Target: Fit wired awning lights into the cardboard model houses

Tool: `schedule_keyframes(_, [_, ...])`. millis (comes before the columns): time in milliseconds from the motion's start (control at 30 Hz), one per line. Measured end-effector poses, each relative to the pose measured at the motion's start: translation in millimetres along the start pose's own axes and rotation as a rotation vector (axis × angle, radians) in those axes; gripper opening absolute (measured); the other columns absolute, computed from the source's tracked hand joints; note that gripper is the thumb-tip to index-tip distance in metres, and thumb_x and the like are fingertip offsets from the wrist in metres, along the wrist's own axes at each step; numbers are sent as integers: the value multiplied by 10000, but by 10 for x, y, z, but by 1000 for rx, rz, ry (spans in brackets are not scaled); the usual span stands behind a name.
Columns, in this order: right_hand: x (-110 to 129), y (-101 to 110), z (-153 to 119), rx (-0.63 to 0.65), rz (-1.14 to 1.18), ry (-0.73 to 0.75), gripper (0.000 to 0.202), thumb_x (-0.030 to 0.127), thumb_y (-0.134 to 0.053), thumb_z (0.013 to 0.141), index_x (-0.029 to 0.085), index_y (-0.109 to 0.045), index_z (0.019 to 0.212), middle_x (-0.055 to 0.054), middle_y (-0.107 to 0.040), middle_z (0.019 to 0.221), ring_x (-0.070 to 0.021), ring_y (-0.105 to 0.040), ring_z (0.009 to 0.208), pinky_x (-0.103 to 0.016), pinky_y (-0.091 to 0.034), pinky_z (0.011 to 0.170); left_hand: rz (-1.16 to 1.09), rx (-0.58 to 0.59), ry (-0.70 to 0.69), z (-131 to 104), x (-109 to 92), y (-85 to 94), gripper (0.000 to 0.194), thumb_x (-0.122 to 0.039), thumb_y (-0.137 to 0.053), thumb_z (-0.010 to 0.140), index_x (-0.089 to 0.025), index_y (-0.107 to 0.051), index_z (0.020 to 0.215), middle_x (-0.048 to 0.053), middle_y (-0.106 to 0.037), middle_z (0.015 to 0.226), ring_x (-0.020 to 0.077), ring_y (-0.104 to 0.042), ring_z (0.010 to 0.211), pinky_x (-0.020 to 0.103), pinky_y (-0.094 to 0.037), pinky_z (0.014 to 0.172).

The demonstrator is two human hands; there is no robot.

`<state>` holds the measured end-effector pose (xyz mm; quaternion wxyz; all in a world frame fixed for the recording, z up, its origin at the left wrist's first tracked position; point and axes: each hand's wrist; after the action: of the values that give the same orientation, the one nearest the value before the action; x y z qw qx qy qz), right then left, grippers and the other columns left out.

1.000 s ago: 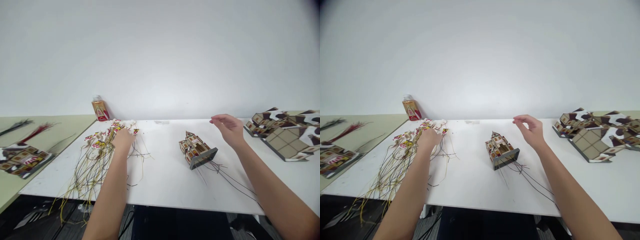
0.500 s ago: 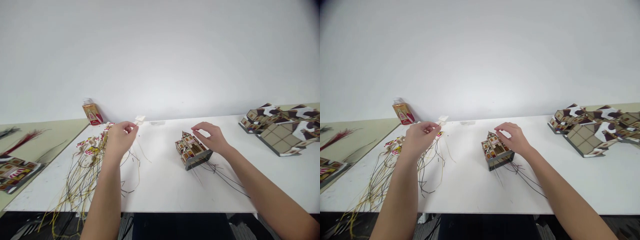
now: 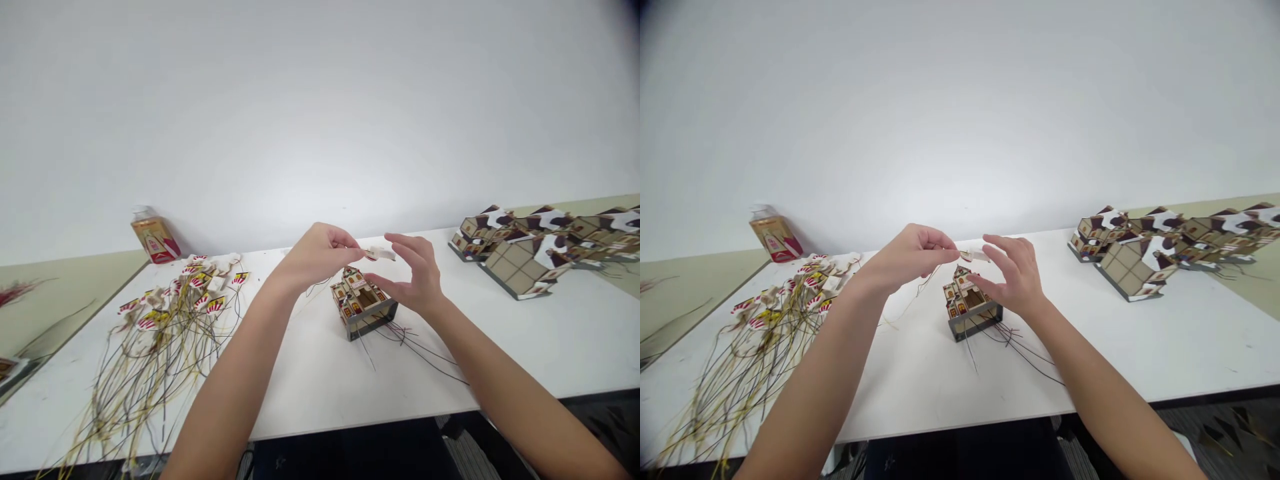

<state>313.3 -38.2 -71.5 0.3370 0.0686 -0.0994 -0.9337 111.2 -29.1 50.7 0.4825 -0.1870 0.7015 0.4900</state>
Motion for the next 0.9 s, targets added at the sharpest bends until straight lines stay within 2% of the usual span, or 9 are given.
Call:
schedule_keyframes(100, [-47, 8, -5, -56, -124, 61, 725, 273, -816, 732, 332, -399, 1322, -57, -652, 1173, -218, -644, 988, -420, -502, 863, -168, 80, 40, 69, 18, -33, 106, -253, -655, 775, -154, -652, 738, -24, -450, 538, 48, -383, 463, 207, -282, 473])
schedule_keyframes(267, [-88, 32, -6, -40, -208, 145, 458, 199, -797, 741, 308, -498, 1069, 34, -710, 976, -166, -673, 887, -411, -471, 921, -425, 206, 129, 93, 113, -46, 110, -210, -650, 779, -143, -588, 717, -48, -370, 530, 35, -370, 422, 206, -230, 459])
schedule_keyframes(400, [-97, 9, -11, -78, -191, 179, 446, 185, -812, 718, 286, -509, 1030, 58, -717, 878, -149, -678, 817, -401, -484, 907, -549, 261, 188, 93, 145, -53, 105, -224, -646, 795, -145, -591, 754, -48, -369, 561, 49, -421, 428, 211, -271, 455])
schedule_keyframes(567, [-109, 20, -20, -130, -167, 109, 397, 205, -777, 757, 279, -492, 1023, 68, -689, 795, -126, -661, 715, -389, -489, 884, -673, 325, 228, 105, 154, -178, 112, -229, -647, 796, -154, -572, 759, -50, -370, 581, 60, -455, 453, 221, -296, 468])
schedule_keyframes(667, [-149, 71, -3, -145, -174, 77, 317, 213, -735, 789, 278, -496, 988, 74, -664, 743, -115, -642, 642, -378, -493, 850, -667, 360, 229, 96, 152, -257, 150, -276, -665, 795, -168, -562, 777, -54, -363, 588, 61, -449, 459, 226, -257, 464])
schedule_keyframes(767, [-255, 130, 7, -173, -215, 93, 281, 254, -746, 782, 272, -531, 962, 66, -644, 716, -117, -613, 593, -386, -500, 815, -539, 394, 198, 74, 147, -268, 170, -315, -658, 810, -176, -566, 780, -67, -320, 557, 49, -368, 439, 234, -221, 474])
schedule_keyframes(833, [-369, 172, -11, -221, -231, 47, 303, 307, -775, 757, 260, -560, 965, 35, -642, 742, -136, -608, 624, -383, -509, 757, -392, 469, 160, 58, 149, -231, 178, -325, -665, 806, -169, -585, 779, -61, -364, 562, 43, -341, 455, 237, -243, 499])
schedule_keyframes(900, [-504, 220, -49, -279, -238, -78, 346, 352, -797, 726, 248, -582, 977, -3, -638, 797, -167, -606, 706, -372, -508, 695, -253, 525, 129, 46, 164, -162, 183, -337, -669, 798, -164, -609, 793, -38, -454, 625, 50, -383, 506, 237, -292, 532])
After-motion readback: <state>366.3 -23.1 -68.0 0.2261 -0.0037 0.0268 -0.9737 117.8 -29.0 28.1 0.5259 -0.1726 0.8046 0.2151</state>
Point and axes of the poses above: each hand's wrist, its own z-axis towards the middle knuckle, its own y-axis out of the back of the hand, x = y × z
